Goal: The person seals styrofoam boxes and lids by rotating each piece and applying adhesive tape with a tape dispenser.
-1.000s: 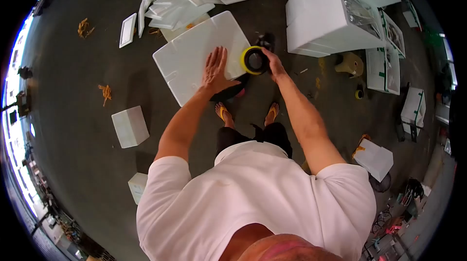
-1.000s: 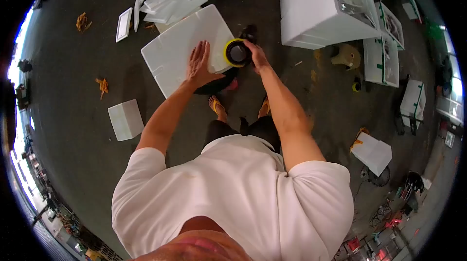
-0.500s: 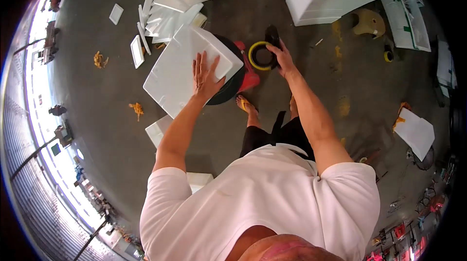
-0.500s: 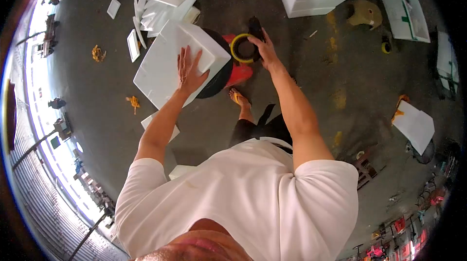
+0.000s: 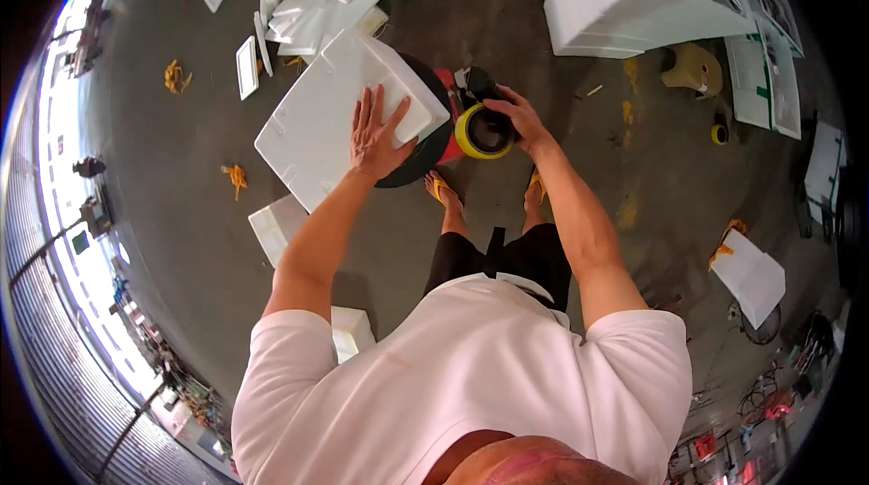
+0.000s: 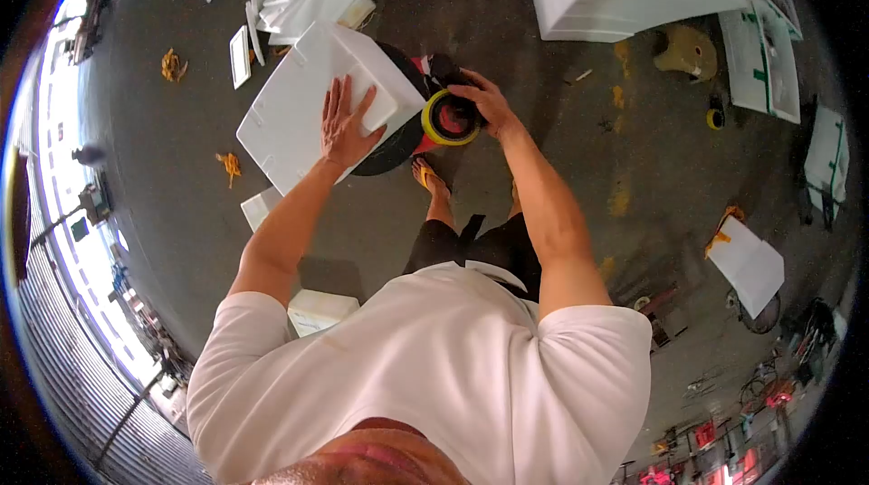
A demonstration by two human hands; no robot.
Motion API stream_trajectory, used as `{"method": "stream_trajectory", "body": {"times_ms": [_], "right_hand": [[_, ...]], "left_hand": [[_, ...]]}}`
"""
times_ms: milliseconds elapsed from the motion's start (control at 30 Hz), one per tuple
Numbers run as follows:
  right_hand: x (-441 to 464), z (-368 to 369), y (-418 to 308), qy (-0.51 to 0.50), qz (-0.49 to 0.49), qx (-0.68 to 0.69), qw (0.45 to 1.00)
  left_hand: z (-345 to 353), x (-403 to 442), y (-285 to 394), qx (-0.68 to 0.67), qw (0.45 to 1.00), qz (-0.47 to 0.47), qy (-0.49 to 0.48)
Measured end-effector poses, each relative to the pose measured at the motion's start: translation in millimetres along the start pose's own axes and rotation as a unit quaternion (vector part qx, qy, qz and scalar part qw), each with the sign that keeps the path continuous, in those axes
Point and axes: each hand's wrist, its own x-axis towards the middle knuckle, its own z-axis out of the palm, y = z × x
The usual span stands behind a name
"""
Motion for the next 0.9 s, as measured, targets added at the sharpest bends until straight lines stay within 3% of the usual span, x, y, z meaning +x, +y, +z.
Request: {"method": "stream_trajectory", "body": {"times_ms": [100,167,233,267,333,367,433,467,500,600,667,767,800,900], "right_hand": [[3.0,9.2,-9.0,0.019,-0.019,-0.118,0.993],[11.7,10.1,-11.0,-0.013,-0.028,-0.125,0.992],[20.7,13.9,-19.7,-0.051,-0.025,-0.26,0.964],[27.7,14.7,-24.5,-0.05,-0.025,-0.257,0.965],[47.5,12.0,-29.0,-0.172,-0.006,-0.338,0.925],[55.1,11.2,-30.8,-0.171,-0.005,-0.334,0.927],[60.6,17.9,-45.4,-0.236,0.007,-0.465,0.853],[56.3,21.6,-50.0,-0.226,-0.018,-0.483,0.846],[55.9,23.1,-49.8,-0.226,-0.019,-0.483,0.846],[74.1,24.6,-38.1,-0.185,-0.046,-0.353,0.916],[104.4,47.1,-34.0,-0.147,-0.068,-0.361,0.918],[161.8,74.6,-28.7,-0.103,-0.115,-0.391,0.907],[170.3,86.1,-35.1,-0.112,-0.112,-0.391,0.907],[207.7,110.1,-36.4,-0.164,-0.11,-0.406,0.892]], "left_hand": [[0.4,1.1,0.7,-0.006,1.0,-0.013,0.005],[1.6,2.1,-0.5,0.001,1.0,-0.009,0.005],[4.8,3.0,-4.6,0.005,1.0,0.005,0.015],[6.5,3.1,-5.8,0.006,1.0,0.007,0.013],[6.3,2.9,-6.1,0.012,1.0,0.009,0.012],[6.6,3.4,-6.2,0.013,1.0,0.011,0.007],[6.2,5.6,-2.6,0.01,1.0,0.006,0.025],[7.6,10.1,-0.6,0.012,1.0,0.009,0.027],[11.3,14.8,2.7,0.023,0.998,-0.032,0.041],[26.8,38.1,4.3,0.028,0.987,-0.126,0.099],[32.4,56.6,-4.8,0.012,0.968,-0.209,0.14],[39.2,66.0,-29.5,0.001,0.962,-0.224,0.155],[36.1,48.7,-43.5,-0.028,0.979,-0.155,0.126],[29.4,-4.1,-41.8,0.04,0.994,-0.092,0.04]]}}
